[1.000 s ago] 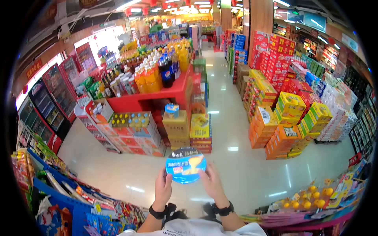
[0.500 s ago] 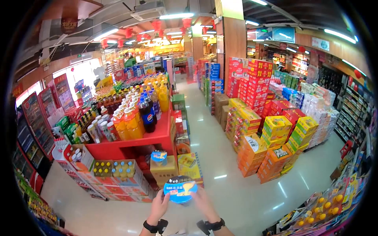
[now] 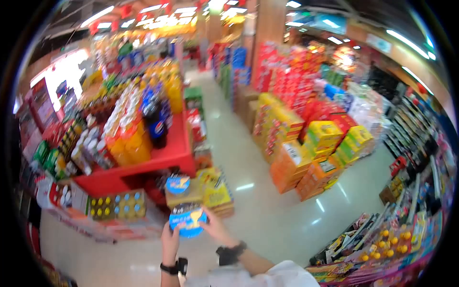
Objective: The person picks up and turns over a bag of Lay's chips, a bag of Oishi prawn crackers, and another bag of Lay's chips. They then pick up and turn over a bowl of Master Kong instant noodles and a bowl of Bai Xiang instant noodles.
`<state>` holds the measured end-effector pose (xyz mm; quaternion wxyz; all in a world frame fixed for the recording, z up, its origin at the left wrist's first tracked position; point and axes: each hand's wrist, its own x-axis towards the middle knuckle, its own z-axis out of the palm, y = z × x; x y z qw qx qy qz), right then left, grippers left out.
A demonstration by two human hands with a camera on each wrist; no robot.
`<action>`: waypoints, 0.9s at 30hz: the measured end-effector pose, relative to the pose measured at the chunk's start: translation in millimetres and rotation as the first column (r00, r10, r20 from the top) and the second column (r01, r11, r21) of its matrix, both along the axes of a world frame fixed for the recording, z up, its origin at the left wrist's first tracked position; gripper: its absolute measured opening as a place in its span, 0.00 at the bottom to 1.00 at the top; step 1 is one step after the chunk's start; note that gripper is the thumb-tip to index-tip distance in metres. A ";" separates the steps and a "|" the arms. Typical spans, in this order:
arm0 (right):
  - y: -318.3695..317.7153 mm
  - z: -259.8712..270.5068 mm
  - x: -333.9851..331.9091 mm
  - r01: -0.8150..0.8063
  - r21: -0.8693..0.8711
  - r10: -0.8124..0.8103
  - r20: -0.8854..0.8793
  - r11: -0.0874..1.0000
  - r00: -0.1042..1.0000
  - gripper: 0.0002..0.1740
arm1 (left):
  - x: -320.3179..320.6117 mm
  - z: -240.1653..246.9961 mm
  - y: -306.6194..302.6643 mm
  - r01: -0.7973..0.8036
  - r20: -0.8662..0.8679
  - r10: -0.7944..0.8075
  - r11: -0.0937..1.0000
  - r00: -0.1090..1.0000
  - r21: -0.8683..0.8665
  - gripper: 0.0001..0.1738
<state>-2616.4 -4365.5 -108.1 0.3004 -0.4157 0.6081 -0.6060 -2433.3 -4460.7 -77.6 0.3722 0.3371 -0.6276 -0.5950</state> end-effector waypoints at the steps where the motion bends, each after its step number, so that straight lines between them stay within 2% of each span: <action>1: -13.8 -4.6 -5.0 -0.046 0.017 0.044 0.089 0.999 0.995 0.39 | -0.8 -10.6 -15.7 0.010 0.084 -0.003 0.996 0.997 -0.083 0.17; 3: -43.6 1.4 -20.5 -0.087 0.112 0.086 0.014 0.990 0.996 0.39 | -12.2 -15.7 -38.5 -0.056 0.067 0.055 0.998 0.996 0.006 0.16; 5: -78.6 -2.1 -39.0 -0.125 0.179 0.114 0.069 0.976 0.991 0.39 | -20.3 -55.3 -81.7 -0.100 0.177 0.121 0.987 0.977 -0.122 0.18; 6: -99.1 -24.1 -51.6 -0.155 0.135 0.143 0.094 0.979 0.985 0.39 | -24.7 -63.2 -103.3 -0.066 0.247 0.116 0.977 0.962 -0.203 0.19; 7: -117.1 -47.0 -63.5 -0.168 0.089 0.158 0.114 0.982 0.981 0.39 | -34.4 -42.3 -110.7 -0.067 0.353 0.161 0.962 0.922 -0.264 0.20; 9: -155.0 -64.6 -80.8 -0.219 0.112 0.195 0.191 0.969 0.962 0.42 | -54.3 -35.6 -144.0 -0.044 0.356 0.177 0.935 0.918 -0.351 0.20; 10: -174.2 -62.8 -86.6 -0.233 0.116 0.204 0.222 0.965 0.953 0.43 | -63.0 -39.5 -158.8 -0.061 0.362 0.186 0.942 0.913 -0.331 0.20; 13: -211.4 -38.6 -100.9 -0.178 0.236 0.168 0.061 0.955 0.984 0.42 | -94.3 -51.5 -206.4 -0.088 0.390 0.197 0.956 0.899 -0.279 0.20; 16: -246.0 -54.2 -108.7 0.044 0.223 0.032 -0.326 0.974 0.945 0.39 | -119.1 -68.7 -243.2 -0.115 0.457 0.208 0.968 0.865 -0.223 0.23; 18: -263.0 -49.6 -116.2 0.063 0.248 0.030 -0.355 0.967 0.934 0.38 | -140.2 -77.6 -260.7 -0.183 0.480 0.256 0.964 0.839 -0.194 0.26; 22: -288.2 -58.3 -121.5 0.143 0.243 -0.025 -0.433 0.959 0.901 0.37 | -168.7 -73.5 -278.3 -0.165 0.550 0.324 0.933 0.770 -0.318 0.27; 24: -289.8 -58.5 -123.9 0.062 0.236 0.025 -0.349 0.970 0.937 0.36 | -166.3 -59.5 -277.0 -0.134 0.544 0.317 0.928 0.777 -0.349 0.25; 27: -283.3 -63.4 -118.3 0.005 0.288 0.074 -0.261 0.958 0.962 0.36 | -154.2 -74.4 -277.8 -0.101 0.556 0.248 0.954 0.793 -0.281 0.25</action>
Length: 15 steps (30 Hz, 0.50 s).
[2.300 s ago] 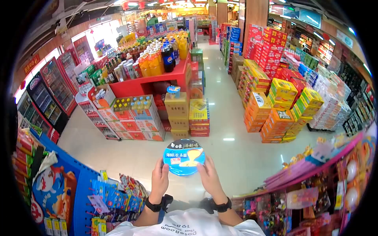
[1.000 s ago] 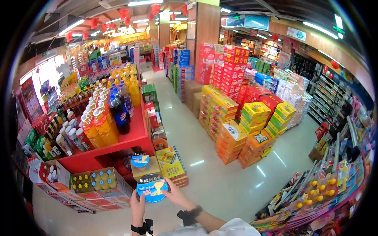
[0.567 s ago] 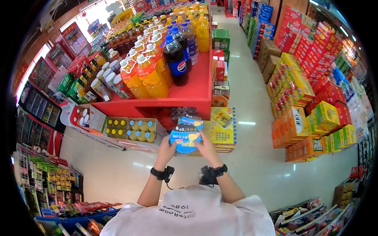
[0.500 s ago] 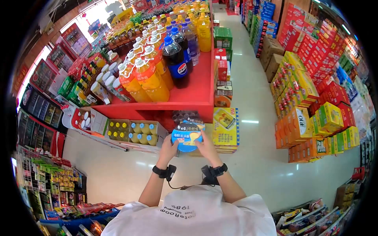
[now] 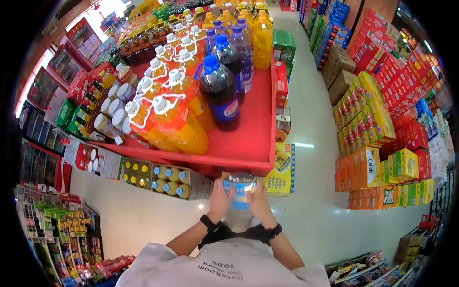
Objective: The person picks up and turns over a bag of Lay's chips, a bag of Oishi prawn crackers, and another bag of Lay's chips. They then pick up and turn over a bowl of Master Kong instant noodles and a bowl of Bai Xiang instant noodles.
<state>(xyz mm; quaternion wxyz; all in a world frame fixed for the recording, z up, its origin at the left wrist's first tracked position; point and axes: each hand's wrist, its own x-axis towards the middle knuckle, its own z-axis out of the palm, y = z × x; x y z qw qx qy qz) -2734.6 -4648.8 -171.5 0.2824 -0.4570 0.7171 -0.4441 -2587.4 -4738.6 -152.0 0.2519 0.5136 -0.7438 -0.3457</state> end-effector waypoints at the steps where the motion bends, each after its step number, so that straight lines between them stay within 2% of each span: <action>1: 0.0 6.1 -0.4 -0.020 0.089 0.018 0.023 0.996 1.000 0.38 | 2.0 3.0 -3.3 0.021 -0.038 -0.021 1.000 0.999 -0.009 0.25; 3: -2.3 5.7 0.1 -0.022 0.139 0.017 0.034 0.990 0.999 0.38 | 4.6 5.7 -7.5 0.047 -0.082 -0.045 0.998 0.996 0.028 0.25; 6: -7.3 5.9 -4.1 -0.092 0.187 0.089 0.025 0.978 0.996 0.37 | 12.3 -8.5 -16.0 0.080 -0.125 -0.083 0.996 0.989 -0.025 0.25; 8: -6.6 -9.7 -11.3 -0.121 0.162 0.110 0.071 0.979 0.991 0.36 | 16.3 -6.2 -19.3 0.129 -0.110 -0.130 0.991 0.985 -0.019 0.26; 10: -14.9 1.5 -10.3 -0.104 0.160 0.081 0.143 0.982 0.986 0.35 | 16.4 -5.3 -23.0 0.141 -0.059 -0.142 0.990 0.988 -0.030 0.27; 11: -12.9 6.1 -9.2 -0.098 0.170 0.066 0.185 0.981 0.981 0.35 | 14.9 -8.3 -22.0 0.130 -0.169 -0.121 0.991 0.978 0.043 0.27; 14: -10.0 -12.5 -17.4 -0.121 0.185 0.062 0.295 0.975 0.953 0.36 | 16.8 0.6 -25.7 0.138 -0.179 -0.124 0.988 0.976 0.071 0.28; 15: -9.6 -3.1 -15.6 -0.118 0.221 0.056 0.269 0.968 0.962 0.35 | 18.2 0.6 -26.9 0.159 -0.146 -0.147 0.985 0.978 0.073 0.28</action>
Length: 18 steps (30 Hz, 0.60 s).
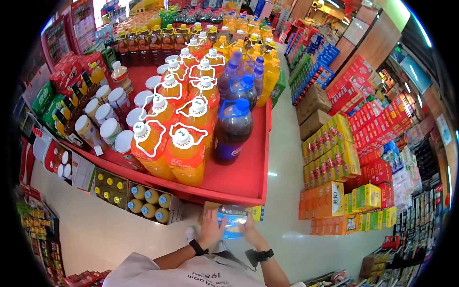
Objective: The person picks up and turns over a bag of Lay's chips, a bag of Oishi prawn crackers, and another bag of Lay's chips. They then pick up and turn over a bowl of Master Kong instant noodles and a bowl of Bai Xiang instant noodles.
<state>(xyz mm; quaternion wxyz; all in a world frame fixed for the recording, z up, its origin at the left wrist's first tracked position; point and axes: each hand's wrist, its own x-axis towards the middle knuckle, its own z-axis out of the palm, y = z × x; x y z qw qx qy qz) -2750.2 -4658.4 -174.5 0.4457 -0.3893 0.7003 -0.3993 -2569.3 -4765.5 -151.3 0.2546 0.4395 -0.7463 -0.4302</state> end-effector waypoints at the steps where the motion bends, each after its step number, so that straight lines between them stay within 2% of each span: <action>1: -2.5 10.8 2.6 -0.012 0.031 0.013 -0.030 0.999 0.999 0.35 | 0.8 0.2 -2.1 0.008 -0.006 -0.008 1.000 1.000 -0.003 0.29; 4: -9.3 12.1 -0.7 -0.034 0.036 0.035 -0.031 0.999 0.999 0.34 | 4.1 0.0 -0.9 -0.016 -0.008 0.016 0.999 1.000 -0.051 0.30; 8: -6.1 4.0 -5.2 -0.072 -0.035 0.073 0.053 0.997 0.996 0.34 | 5.4 7.9 -0.3 0.007 0.095 -0.005 1.000 0.995 -0.023 0.30; 11: -3.0 -18.8 -16.1 -0.022 0.011 0.021 0.111 1.000 0.994 0.35 | 1.9 7.0 2.7 -0.037 0.062 0.047 0.988 0.997 -0.151 0.28; 12: -1.5 -26.1 -17.1 -0.010 -0.012 0.011 0.103 1.000 0.995 0.35 | 2.8 13.4 2.7 -0.016 0.117 0.029 0.994 0.993 -0.109 0.27; 16: -0.3 -45.4 -17.7 0.013 -0.058 -0.008 0.096 0.998 0.995 0.38 | 1.4 6.0 6.2 -0.024 0.110 0.034 0.996 0.993 -0.088 0.27; 18: -1.8 -51.3 -20.7 0.004 -0.040 -0.001 0.073 0.999 0.997 0.40 | 0.5 2.2 8.1 -0.043 0.104 0.060 0.987 0.993 -0.154 0.28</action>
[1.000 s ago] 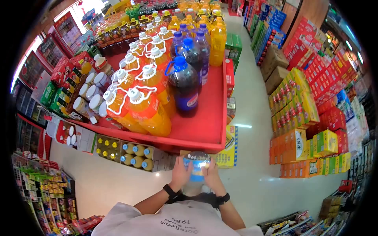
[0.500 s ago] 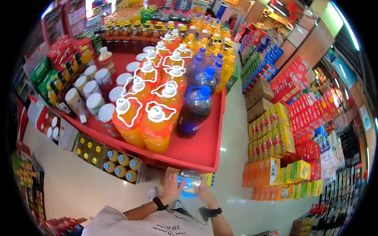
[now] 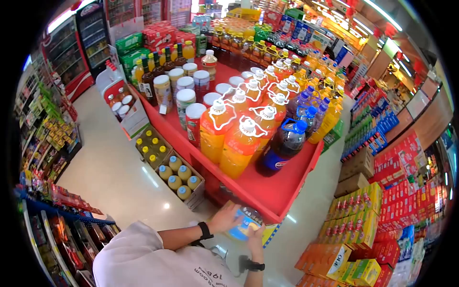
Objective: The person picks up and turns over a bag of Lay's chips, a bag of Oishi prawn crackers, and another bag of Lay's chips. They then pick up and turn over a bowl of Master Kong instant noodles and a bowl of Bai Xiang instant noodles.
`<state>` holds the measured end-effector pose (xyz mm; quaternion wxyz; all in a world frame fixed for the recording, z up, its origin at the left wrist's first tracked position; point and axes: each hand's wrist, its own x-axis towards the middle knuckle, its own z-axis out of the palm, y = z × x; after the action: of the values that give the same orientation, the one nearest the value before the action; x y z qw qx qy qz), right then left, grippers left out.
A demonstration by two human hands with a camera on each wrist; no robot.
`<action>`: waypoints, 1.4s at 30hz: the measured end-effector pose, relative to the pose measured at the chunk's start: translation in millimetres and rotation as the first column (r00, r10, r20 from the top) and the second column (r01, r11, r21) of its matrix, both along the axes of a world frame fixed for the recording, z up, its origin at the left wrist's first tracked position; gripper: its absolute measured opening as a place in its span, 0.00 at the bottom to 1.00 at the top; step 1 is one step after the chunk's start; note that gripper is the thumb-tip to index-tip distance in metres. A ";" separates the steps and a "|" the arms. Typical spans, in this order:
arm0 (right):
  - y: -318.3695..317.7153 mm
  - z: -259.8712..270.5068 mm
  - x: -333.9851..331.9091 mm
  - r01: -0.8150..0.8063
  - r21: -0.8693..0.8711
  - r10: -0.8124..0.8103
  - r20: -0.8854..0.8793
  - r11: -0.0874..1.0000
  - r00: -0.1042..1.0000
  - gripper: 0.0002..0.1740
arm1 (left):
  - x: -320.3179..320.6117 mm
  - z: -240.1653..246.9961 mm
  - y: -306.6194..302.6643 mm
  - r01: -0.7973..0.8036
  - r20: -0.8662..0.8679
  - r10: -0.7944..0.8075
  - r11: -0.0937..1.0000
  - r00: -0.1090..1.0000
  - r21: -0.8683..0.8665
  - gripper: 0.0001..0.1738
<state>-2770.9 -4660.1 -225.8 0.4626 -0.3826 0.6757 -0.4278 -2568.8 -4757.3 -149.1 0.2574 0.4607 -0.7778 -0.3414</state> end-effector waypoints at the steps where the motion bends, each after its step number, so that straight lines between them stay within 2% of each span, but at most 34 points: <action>1: 0.1 -2.3 -1.3 -0.004 0.014 0.004 -0.025 1.000 1.000 0.40 | -1.0 -1.0 1.8 -0.007 -0.002 0.007 0.999 1.000 -0.031 0.28; 5: -0.4 -1.9 3.8 -0.015 -0.029 0.010 -0.151 0.999 0.989 0.42 | -2.3 7.6 6.9 -0.012 0.021 0.013 0.999 1.000 -0.049 0.28; 6: -1.2 0.6 4.3 -0.025 -0.041 0.022 -0.082 0.999 0.996 0.43 | -3.3 10.4 9.6 -0.040 -0.003 0.040 0.998 0.999 -0.043 0.27; 11: -0.5 -7.4 7.4 -0.025 -0.071 0.013 -0.173 0.997 0.985 0.43 | -4.5 10.5 15.9 -0.061 0.020 0.061 0.998 0.998 -0.003 0.29; 16: 1.8 50.5 20.3 -0.060 -0.084 0.045 -0.162 0.995 0.986 0.41 | -8.3 9.8 18.3 -0.088 0.005 0.088 0.996 0.996 -0.016 0.29; 19: 4.5 58.6 25.4 -0.035 -0.070 0.017 -0.241 0.997 0.970 0.40 | -9.5 7.0 17.6 -0.079 0.000 0.079 0.997 0.997 -0.024 0.30; 22: 4.1 53.1 25.5 -0.010 -0.169 -0.001 -0.066 0.986 0.998 0.38 | -11.6 8.0 17.8 -0.083 0.007 0.083 0.997 0.997 -0.005 0.30; 25: -0.9 1.4 15.7 -0.034 -0.235 -0.048 -0.336 0.971 0.941 0.39 | -11.6 -14.4 13.8 -0.072 -0.067 0.067 0.995 0.995 -0.069 0.30; 27: 1.3 -5.8 16.3 -0.012 -0.280 -0.077 -0.304 0.960 0.950 0.38 | -12.0 -20.5 7.7 0.003 -0.087 -0.010 0.997 0.996 -0.081 0.29; 29: 0.1 6.0 18.5 -0.021 -0.321 -0.066 -0.259 0.947 0.964 0.38 | -13.6 -17.8 6.5 -0.027 -0.044 0.027 1.000 0.999 0.001 0.29; 32: 8.0 29.5 29.5 0.093 -0.226 -0.140 -0.206 0.970 0.968 0.38 | -11.0 -12.4 0.8 0.069 -0.037 -0.072 0.996 0.997 -0.060 0.28; 35: 8.0 56.0 28.3 0.077 -0.218 -0.115 -0.165 0.973 0.980 0.39 | -7.7 -2.9 -3.4 0.128 -0.035 -0.126 0.991 0.991 0.034 0.30; 36: 5.2 43.6 24.6 0.054 -0.217 -0.079 -0.109 0.975 0.991 0.40 | -6.0 -7.6 -8.3 0.169 -0.063 -0.166 0.984 0.984 0.055 0.30; 39: 9.0 27.3 28.0 0.122 -0.121 -0.141 -0.166 0.985 0.976 0.41 | 0.8 -10.4 -15.9 0.276 -0.118 -0.266 0.957 0.957 0.086 0.32; 41: 11.0 59.0 38.1 0.198 -0.063 -0.200 -0.030 0.978 0.979 0.40 | 4.8 -7.4 -20.7 0.314 -0.150 -0.297 0.944 0.943 0.106 0.32; 42: 11.1 72.8 41.5 0.228 -0.036 -0.227 0.036 0.973 0.973 0.40 | 8.0 -8.3 -24.7 0.365 -0.126 -0.350 0.921 0.928 0.133 0.38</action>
<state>-2729.4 -4649.1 -153.0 0.4136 -0.3051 0.6988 -0.4975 -2560.7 -4782.0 -157.4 0.1928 0.3119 -0.8062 -0.4643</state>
